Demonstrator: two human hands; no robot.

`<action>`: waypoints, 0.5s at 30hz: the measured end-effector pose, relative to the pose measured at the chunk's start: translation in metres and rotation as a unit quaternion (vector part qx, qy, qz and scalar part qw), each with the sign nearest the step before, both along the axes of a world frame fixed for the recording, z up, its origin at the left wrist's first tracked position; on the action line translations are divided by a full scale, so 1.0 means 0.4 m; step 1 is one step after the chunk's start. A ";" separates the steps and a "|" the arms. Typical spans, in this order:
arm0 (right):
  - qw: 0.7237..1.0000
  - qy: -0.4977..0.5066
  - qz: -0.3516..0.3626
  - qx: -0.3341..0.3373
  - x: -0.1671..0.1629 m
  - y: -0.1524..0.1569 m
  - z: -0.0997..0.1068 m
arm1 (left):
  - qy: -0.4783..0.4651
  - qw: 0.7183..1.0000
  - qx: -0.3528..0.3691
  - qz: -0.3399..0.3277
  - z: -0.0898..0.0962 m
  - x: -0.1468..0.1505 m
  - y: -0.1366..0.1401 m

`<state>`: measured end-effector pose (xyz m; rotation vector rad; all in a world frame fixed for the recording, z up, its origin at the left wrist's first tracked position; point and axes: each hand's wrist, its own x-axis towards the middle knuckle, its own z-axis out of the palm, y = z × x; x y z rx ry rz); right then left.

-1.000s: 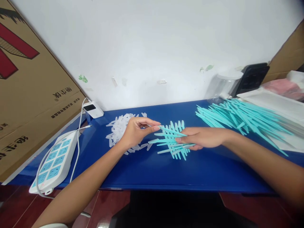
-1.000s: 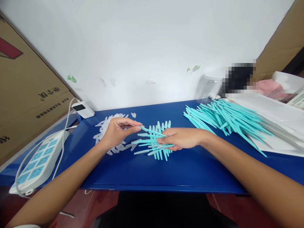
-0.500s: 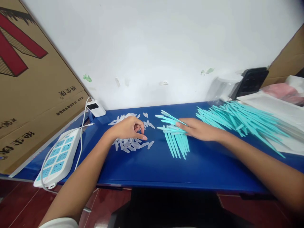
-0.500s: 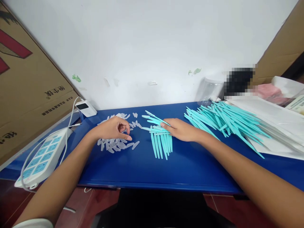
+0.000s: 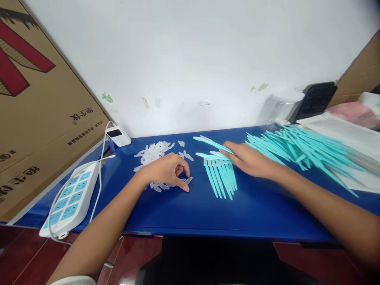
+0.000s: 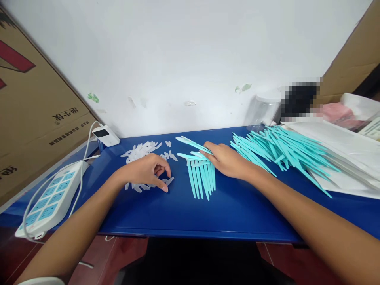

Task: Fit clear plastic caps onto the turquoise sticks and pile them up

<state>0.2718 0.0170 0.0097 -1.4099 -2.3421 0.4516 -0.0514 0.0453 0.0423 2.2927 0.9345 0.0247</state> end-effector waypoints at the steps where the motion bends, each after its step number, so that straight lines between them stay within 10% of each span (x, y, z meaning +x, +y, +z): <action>1: 1.000 0.002 -0.002 0.004 0.000 0.000 0.001 | 0.000 1.000 -0.002 -0.001 -0.003 0.002 -0.002; 15: 0.988 0.154 -0.024 0.025 -0.024 -0.023 0.011 | -0.161 0.970 0.173 0.066 -0.046 0.050 -0.009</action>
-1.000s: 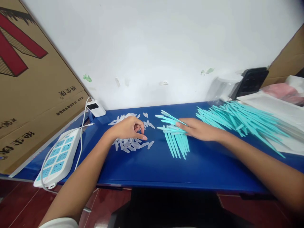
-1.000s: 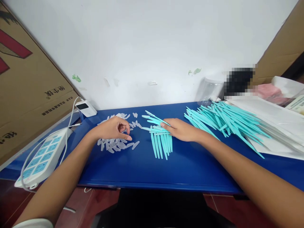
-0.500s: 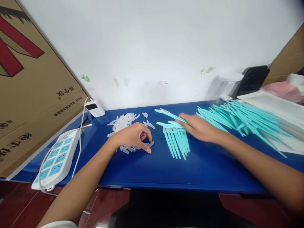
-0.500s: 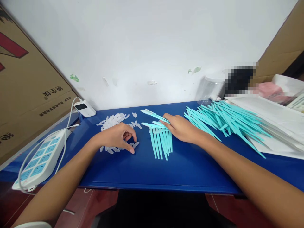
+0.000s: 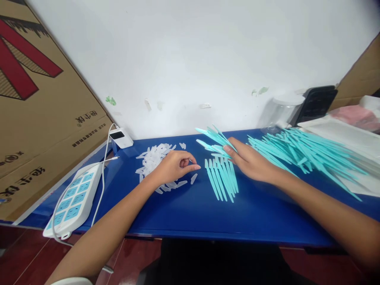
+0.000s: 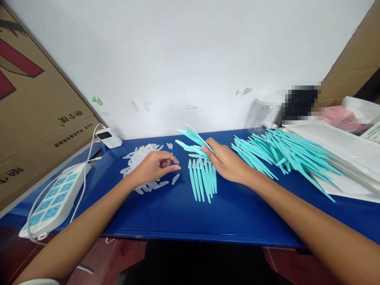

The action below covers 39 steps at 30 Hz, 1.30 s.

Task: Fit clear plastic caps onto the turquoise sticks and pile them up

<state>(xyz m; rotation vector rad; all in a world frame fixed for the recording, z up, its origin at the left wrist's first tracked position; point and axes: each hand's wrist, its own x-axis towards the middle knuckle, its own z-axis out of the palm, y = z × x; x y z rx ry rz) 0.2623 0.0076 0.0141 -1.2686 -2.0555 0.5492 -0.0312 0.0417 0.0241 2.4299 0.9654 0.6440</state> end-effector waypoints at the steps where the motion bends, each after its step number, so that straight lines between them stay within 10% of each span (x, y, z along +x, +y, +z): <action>1: 1.000 0.003 0.000 0.002 -0.002 -0.002 0.002 | -0.011 1.000 0.007 0.001 -0.005 0.005 -0.002; 10: 0.999 -0.021 0.023 -0.016 -0.006 -0.013 0.016 | 0.050 0.998 0.034 0.008 0.002 -0.016 0.013; 19: 1.000 -0.022 0.018 -0.007 0.002 -0.005 0.011 | 0.110 0.988 -0.108 -0.026 0.053 -0.080 0.036; 31: 1.000 0.004 0.002 -0.019 0.003 -0.002 0.015 | 0.106 0.991 -0.066 -0.041 0.005 -0.017 0.002; 39: 0.998 0.015 0.033 -0.055 -0.002 -0.003 0.006 | 0.087 0.978 -0.182 -0.048 -0.012 -0.008 -0.010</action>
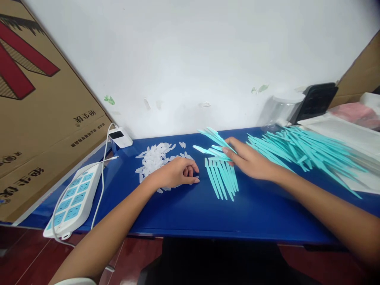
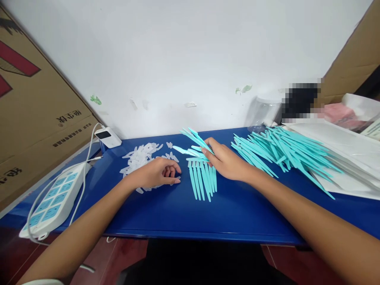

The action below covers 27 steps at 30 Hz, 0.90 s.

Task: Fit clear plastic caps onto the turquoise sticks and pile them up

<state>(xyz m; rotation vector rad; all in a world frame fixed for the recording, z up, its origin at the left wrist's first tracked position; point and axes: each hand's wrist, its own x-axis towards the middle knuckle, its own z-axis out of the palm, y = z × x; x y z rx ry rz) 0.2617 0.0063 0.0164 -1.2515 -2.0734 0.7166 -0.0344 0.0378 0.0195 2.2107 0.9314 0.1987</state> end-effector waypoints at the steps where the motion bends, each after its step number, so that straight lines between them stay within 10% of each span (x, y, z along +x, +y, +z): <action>1: 1.000 0.001 0.002 0.001 -0.001 -0.001 0.001 | 0.003 1.000 -0.006 0.003 -0.001 -0.003 0.001; 16: 1.000 -0.009 -0.010 0.002 -0.009 -0.010 0.019 | 0.050 0.996 0.067 -0.010 0.006 -0.016 -0.002; 22: 1.000 -0.004 -0.009 -0.012 -0.005 -0.007 0.022 | -0.134 0.985 0.015 0.107 -0.003 -0.021 0.039; 27: 1.000 -0.013 0.001 -0.012 -0.009 -0.016 0.023 | -0.347 0.912 -0.048 0.213 0.018 0.000 0.036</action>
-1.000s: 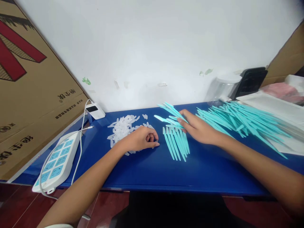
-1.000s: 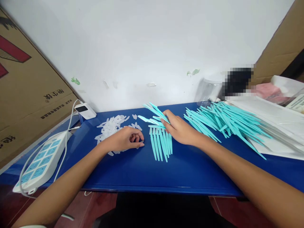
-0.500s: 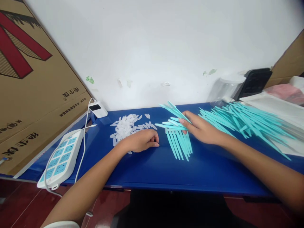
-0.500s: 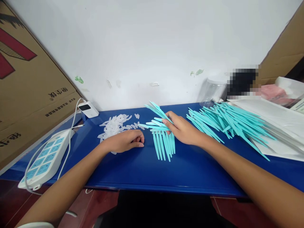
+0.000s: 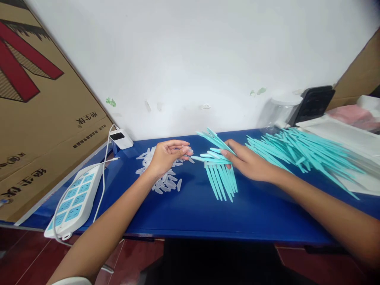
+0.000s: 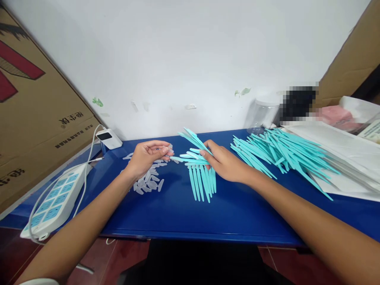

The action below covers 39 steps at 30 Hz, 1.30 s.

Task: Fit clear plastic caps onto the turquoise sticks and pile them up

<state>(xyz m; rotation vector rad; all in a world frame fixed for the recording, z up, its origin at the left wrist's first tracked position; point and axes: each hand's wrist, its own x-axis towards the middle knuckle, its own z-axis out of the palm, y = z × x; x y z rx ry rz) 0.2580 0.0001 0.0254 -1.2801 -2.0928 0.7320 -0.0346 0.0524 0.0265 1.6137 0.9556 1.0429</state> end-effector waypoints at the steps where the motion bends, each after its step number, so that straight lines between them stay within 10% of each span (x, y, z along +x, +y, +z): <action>1: 1.000 -0.004 0.004 -0.002 -0.003 -0.003 0.001 | -0.027 0.999 -0.008 0.019 0.002 0.005 -0.005; 39: 0.991 -0.085 0.099 -0.021 -0.029 -0.031 -0.018 | 0.053 0.994 -0.067 -0.069 -0.030 0.056 -0.057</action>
